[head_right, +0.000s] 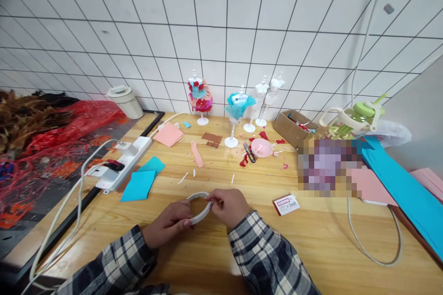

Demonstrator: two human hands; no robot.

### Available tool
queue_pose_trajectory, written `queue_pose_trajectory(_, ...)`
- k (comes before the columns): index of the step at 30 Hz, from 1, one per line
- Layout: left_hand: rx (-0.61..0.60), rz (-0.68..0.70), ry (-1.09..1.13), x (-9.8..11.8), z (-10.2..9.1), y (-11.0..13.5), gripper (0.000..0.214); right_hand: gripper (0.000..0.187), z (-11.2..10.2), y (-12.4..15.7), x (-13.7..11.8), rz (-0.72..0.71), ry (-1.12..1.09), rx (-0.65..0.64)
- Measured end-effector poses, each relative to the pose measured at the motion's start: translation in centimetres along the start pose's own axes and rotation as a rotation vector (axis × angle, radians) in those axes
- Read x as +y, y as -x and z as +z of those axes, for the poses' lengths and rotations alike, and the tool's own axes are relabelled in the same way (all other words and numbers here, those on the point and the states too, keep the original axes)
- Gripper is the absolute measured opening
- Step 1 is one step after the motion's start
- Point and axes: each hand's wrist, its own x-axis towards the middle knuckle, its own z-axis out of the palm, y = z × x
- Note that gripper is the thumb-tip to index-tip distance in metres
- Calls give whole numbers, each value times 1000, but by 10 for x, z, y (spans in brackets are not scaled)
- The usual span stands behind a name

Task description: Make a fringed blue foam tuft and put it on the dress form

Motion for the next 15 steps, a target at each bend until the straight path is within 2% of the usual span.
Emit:
queue_pose_trajectory(4, 23, -42, -61, 3, -1, 1, 50, 40, -3, -1, 4, 13, -186, 60)
queue_pose_trajectory(7, 36, -54, -99, 3, -3, 2, 48, 38, -3, -1, 7, 26, -399, 110)
queue_pose_trajectory(9, 38, -51, -116, 4, -4, 2, 46, 40, 0, -1, 6, 54, -458, 84)
queue_pose_trajectory(12, -4, -59, -195, 8, -6, 0, 38, 54, 9, -3, 0, 141, -498, 23)
queue_pose_trajectory(15, -18, -122, -364, 16, -7, -4, 26, 39, 19, -5, -9, 188, -524, 71)
